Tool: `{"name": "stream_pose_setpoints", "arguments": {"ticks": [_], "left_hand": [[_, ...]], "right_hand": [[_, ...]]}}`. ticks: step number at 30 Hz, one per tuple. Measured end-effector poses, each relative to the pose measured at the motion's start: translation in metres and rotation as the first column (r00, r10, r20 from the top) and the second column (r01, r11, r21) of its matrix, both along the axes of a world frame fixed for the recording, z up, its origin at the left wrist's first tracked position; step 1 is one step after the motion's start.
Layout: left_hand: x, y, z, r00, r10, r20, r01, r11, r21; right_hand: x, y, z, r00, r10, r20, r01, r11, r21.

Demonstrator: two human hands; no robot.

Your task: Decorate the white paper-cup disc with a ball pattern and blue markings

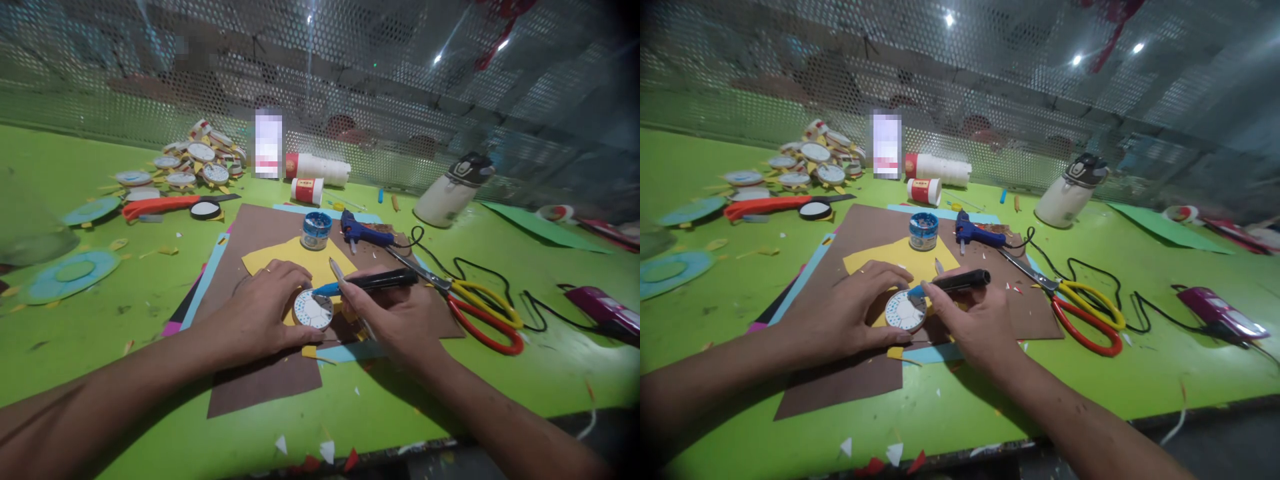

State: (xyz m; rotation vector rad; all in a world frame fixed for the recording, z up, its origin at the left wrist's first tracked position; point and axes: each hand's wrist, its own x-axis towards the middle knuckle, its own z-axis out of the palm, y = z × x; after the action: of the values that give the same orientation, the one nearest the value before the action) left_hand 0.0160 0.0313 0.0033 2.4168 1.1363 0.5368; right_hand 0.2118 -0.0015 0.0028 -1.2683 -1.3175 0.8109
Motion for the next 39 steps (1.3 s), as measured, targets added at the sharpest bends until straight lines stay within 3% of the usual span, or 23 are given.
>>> {"name": "stream_pose_setpoints", "arguments": {"ticks": [4, 20, 25, 32, 39], "left_hand": [[0.000, 0.000, -0.003, 1.000, -0.008, 0.017, 0.008, 1.000, 0.015], [0.000, -0.001, -0.002, 1.000, -0.008, 0.006, 0.008, 1.000, 0.019], [-0.001, -0.001, 0.000, 1.000, -0.009, 0.004, 0.009, 1.000, 0.003], [0.000, 0.000, -0.003, 0.999, 0.012, 0.040, -0.011, 1.000, -0.013], [0.000, 0.000, -0.003, 1.000, 0.014, 0.020, -0.014, 1.000, -0.018]], "right_hand": [[-0.001, -0.002, 0.003, 0.998, 0.055, 0.026, -0.054, 0.998, -0.038], [0.000, 0.000, 0.001, 0.991, 0.059, 0.117, -0.066, 0.996, 0.063], [-0.002, -0.001, 0.001, 0.991, 0.102, 0.085, -0.103, 0.995, 0.005], [-0.004, -0.010, 0.018, 0.989, -0.119, 0.086, 0.111, 0.989, 0.095], [-0.004, -0.011, 0.021, 0.988, -0.118, 0.098, 0.113, 0.992, 0.053]]}}
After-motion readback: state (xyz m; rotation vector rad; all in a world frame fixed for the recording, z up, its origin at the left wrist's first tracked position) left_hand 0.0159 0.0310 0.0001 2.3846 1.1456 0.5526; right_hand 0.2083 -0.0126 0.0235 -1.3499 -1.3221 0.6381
